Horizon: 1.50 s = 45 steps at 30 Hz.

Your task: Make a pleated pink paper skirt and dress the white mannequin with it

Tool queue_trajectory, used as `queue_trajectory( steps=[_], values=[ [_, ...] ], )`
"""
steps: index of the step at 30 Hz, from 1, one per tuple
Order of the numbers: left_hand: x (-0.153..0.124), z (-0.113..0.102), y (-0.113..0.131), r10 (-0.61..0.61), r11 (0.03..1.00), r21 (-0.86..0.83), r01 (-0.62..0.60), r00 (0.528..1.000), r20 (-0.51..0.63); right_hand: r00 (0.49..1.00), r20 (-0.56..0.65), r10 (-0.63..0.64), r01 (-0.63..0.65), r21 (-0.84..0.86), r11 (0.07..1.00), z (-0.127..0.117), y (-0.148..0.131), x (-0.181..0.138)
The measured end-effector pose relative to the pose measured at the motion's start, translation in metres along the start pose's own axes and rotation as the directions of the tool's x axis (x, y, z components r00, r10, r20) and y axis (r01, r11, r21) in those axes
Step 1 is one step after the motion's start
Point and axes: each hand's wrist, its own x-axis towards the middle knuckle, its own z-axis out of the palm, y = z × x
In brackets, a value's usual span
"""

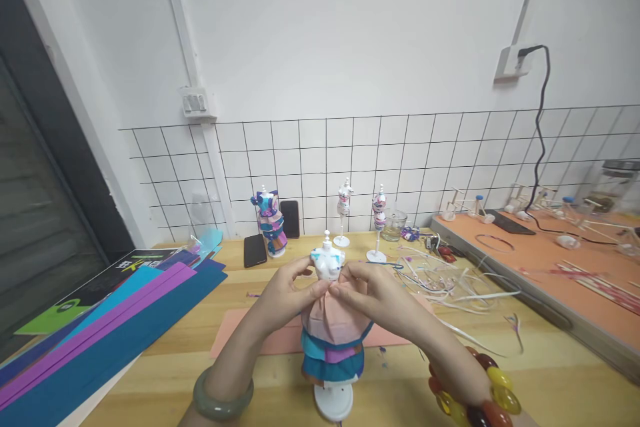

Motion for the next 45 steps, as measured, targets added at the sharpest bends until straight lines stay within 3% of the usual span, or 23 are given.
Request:
queue_trajectory(
  steps=[3, 11, 28, 40, 45],
  values=[
    [0.0, 0.0, -0.001, -0.011, 0.999, 0.04, 0.013, 0.999, -0.044, 1.0, 0.011, -0.004, 0.004, -0.006, 1.0, 0.0, 0.001, 0.0],
    [-0.001, 0.004, 0.004, -0.036, 0.998, -0.058, 0.035, 0.999, -0.001, 1.0, 0.028, 0.003, -0.001, -0.046, 0.999, -0.001, 0.003, -0.001],
    [-0.001, 0.008, 0.005, -0.067, 0.996, -0.053, 0.066, 0.998, -0.021, 0.997, 0.058, 0.055, -0.052, -0.061, 0.997, -0.013, -0.004, -0.006],
    [-0.001, 0.007, 0.006, -0.071, 0.996, -0.062, 0.072, 0.997, 0.014, 0.993, 0.117, 0.015, -0.011, -0.036, 0.999, -0.01, -0.006, -0.009],
    [-0.002, 0.007, 0.006, -0.068, 0.996, -0.059, 0.069, 0.998, 0.018, 0.995, 0.095, -0.014, 0.025, -0.113, 0.993, -0.009, -0.007, -0.011]
  ],
)
